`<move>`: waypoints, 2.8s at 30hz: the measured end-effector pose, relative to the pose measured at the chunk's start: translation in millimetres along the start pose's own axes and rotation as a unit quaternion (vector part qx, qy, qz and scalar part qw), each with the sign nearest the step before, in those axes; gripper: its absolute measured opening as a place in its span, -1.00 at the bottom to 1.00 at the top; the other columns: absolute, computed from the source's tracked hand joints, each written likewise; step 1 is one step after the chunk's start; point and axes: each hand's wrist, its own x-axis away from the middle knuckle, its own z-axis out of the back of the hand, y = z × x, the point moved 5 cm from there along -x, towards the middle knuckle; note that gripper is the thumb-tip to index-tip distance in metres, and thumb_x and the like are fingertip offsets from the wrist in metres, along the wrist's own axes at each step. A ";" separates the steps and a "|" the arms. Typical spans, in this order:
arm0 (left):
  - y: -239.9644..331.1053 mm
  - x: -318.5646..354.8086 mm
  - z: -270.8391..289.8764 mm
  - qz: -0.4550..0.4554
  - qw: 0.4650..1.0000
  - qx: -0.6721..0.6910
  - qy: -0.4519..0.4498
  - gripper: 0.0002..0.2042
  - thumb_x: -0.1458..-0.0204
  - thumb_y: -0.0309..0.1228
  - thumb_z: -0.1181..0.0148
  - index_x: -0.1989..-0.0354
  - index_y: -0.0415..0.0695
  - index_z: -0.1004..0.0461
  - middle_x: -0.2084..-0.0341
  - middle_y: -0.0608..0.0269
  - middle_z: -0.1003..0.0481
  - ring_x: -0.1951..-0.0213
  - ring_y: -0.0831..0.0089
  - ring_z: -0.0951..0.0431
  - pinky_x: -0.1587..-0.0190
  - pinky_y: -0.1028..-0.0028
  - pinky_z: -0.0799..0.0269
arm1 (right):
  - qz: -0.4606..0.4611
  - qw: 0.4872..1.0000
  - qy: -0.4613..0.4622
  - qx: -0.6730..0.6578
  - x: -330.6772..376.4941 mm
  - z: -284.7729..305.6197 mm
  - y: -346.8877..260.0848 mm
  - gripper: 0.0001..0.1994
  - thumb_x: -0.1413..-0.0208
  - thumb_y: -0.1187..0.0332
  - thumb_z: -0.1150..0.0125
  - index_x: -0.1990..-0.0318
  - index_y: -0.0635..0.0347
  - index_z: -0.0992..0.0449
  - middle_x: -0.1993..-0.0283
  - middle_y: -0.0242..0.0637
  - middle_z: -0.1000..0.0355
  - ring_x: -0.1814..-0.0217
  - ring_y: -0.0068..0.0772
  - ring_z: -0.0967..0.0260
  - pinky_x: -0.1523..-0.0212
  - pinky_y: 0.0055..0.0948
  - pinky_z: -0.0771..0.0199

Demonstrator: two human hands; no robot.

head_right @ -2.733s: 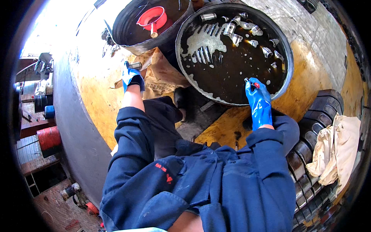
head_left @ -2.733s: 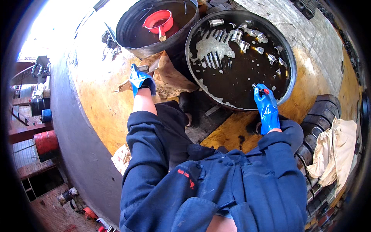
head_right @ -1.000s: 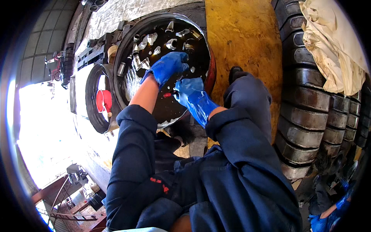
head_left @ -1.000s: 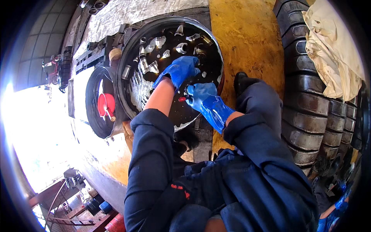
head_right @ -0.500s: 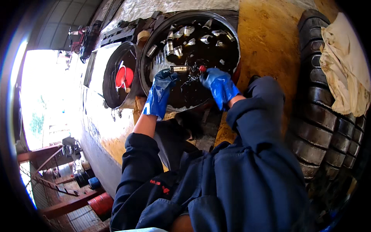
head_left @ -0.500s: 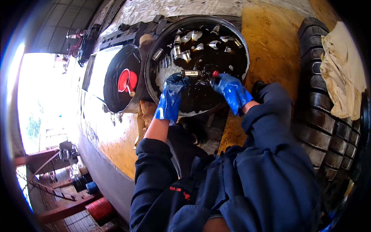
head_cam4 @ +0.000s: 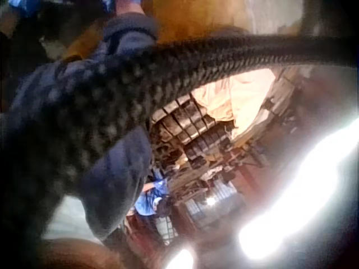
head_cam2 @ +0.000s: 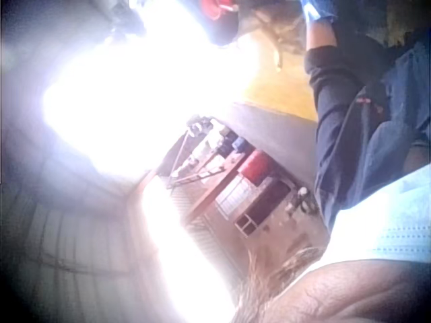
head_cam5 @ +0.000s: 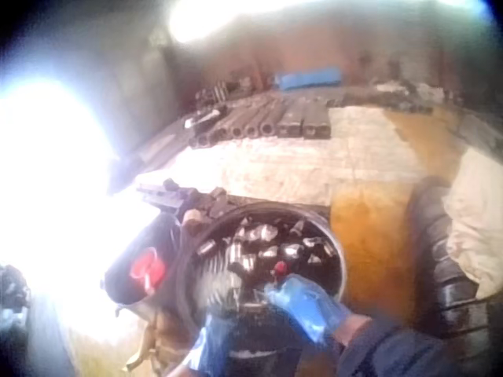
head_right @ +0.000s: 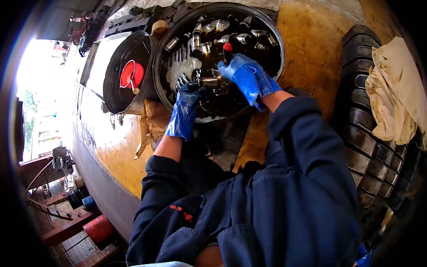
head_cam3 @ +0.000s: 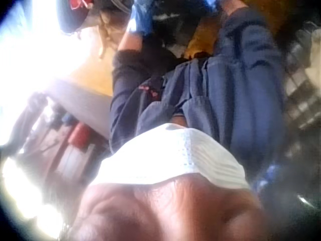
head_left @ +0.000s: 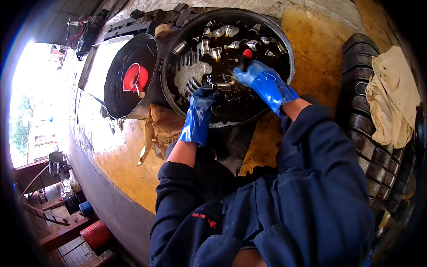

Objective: The person sits on the floor and cleans small metal parts submerged in a dark liquid within a large metal basin. They use a red-handled brush to scrub the parts and repeatedly dip them into the liquid, handling them one at a time.

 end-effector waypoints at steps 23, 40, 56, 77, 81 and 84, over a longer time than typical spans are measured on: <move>58.4 42.3 -38.9 -0.060 0.873 -0.483 -0.025 -0.68 0.00 -0.21 -0.40 0.12 -0.12 -0.67 0.26 0.00 -0.65 0.15 0.01 -0.66 0.05 0.19 -0.57 | -0.082 0.967 -0.129 -0.203 -4.1 -34.1 22.3 -0.45 -0.12 -0.18 -0.33 0.09 0.18 -0.66 0.13 -0.10 -0.61 0.11 -0.33 -0.52 0.03 -0.28 -0.48; 39.3 52.7 -24.7 -0.191 0.793 -0.579 -0.008 -0.72 -0.03 -0.26 -0.35 0.08 -0.04 -0.66 0.15 0.06 -0.65 0.12 0.01 -0.65 0.07 0.17 -0.59 | -0.043 0.992 -0.118 0.019 -30.4 -50.8 16.6 -0.52 -0.16 -0.15 -0.20 0.14 0.11 -0.63 0.20 -0.14 -0.62 0.13 -0.18 -0.57 0.00 -0.22 -0.53; -15.1 30.6 4.2 0.199 0.955 -0.219 0.003 -0.66 -0.16 -0.19 -0.43 0.12 -0.25 -0.63 0.45 0.27 -0.63 0.40 0.52 -0.51 0.30 0.39 -0.48 | -0.044 0.990 -0.122 -0.063 -32.6 -63.5 43.4 -0.57 -0.14 -0.09 -0.23 0.25 0.14 -0.65 0.34 -0.22 -0.61 0.27 -0.36 -0.55 0.12 -0.31 -0.50; 3.9 42.8 -27.9 0.046 0.952 -0.301 0.026 -0.73 -0.11 -0.44 -0.36 0.00 -0.13 -0.65 0.28 0.15 -0.71 0.24 0.44 -0.68 0.11 0.40 -0.57 | -0.019 0.983 -0.046 -0.176 -27.3 -54.6 37.2 -0.51 -0.14 -0.14 -0.31 0.17 0.17 -0.66 0.29 -0.17 -0.61 0.21 -0.29 -0.54 0.07 -0.27 -0.51; -8.6 43.5 -11.5 0.050 0.908 -0.416 0.007 -0.72 -0.05 -0.42 -0.38 0.03 -0.09 -0.66 0.24 0.10 -0.70 0.18 0.36 -0.71 0.09 0.37 -0.58 | -0.004 0.966 -0.074 -0.246 -23.2 -74.5 32.8 -0.55 -0.15 -0.07 -0.38 0.20 0.22 -0.65 0.32 -0.25 -0.60 0.29 -0.41 -0.50 0.19 -0.34 -0.50; 5.6 41.4 -17.6 0.016 0.876 -0.481 -0.023 -0.71 -0.01 -0.46 -0.39 0.04 -0.10 -0.67 0.22 0.11 -0.70 0.15 0.34 -0.71 0.07 0.36 -0.58 | -0.046 0.982 -0.121 -0.136 -11.4 -53.7 37.9 -0.48 -0.16 -0.14 -0.19 0.05 0.16 -0.64 0.08 0.03 -0.62 -0.04 -0.03 -0.58 -0.10 -0.17 -0.51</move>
